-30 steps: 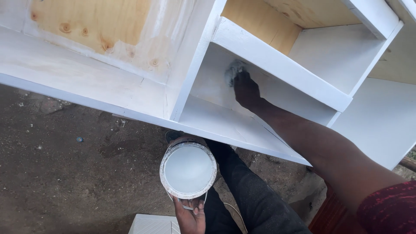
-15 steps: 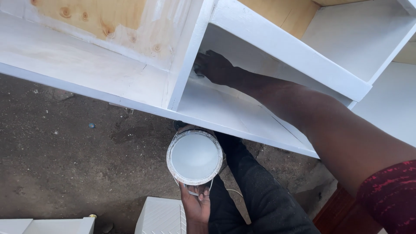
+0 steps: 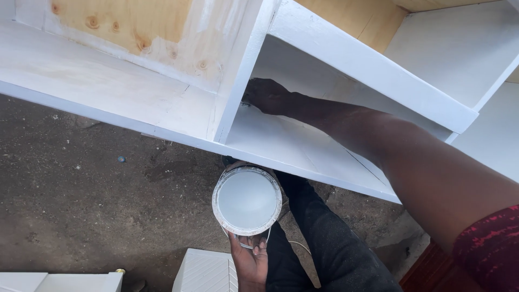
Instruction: The person paints the interior and exterior surfaces of a white wooden cabinet using a cloth dipped in white paint from a bucket. They repeatedly dip the cloth into the paint and apply it to various compartments and edges of the cabinet.
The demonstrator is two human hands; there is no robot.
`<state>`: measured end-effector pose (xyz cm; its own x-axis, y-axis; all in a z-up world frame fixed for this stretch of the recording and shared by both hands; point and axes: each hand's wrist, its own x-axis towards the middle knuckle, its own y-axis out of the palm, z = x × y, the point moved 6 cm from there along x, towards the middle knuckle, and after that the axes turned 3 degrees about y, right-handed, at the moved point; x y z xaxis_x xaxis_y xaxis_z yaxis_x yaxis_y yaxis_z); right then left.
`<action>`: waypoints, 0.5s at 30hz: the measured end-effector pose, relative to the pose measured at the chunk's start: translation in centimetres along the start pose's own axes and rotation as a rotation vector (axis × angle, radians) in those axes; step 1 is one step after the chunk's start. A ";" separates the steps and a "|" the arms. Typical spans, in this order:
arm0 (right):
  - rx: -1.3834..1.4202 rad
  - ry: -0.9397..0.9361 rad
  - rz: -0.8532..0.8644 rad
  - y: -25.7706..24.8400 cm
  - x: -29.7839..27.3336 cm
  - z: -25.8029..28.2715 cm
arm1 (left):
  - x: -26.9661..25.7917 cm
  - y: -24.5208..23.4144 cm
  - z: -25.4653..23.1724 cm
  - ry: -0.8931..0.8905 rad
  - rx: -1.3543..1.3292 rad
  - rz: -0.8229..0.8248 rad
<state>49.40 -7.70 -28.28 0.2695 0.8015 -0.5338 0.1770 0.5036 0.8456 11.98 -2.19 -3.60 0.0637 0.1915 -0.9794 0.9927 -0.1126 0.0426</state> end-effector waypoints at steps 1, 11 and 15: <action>-0.025 0.039 -0.105 1.2 -0.7 0.7 | -0.2 -0.1 0.1 -0.001 0.005 -0.026; 0.152 0.342 0.032 -5.0 -9.6 0.6 | 0.5 0.3 0.4 0.012 0.050 0.040; 0.115 0.299 -0.097 -8.4 -17.6 1.7 | 0.0 0.5 1.0 -0.034 0.029 0.028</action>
<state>44.78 -26.61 -25.96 -0.0405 0.8193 -0.5720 0.2984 0.5562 0.7756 12.39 -3.27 -3.75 0.0869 0.1544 -0.9842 0.9873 -0.1453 0.0644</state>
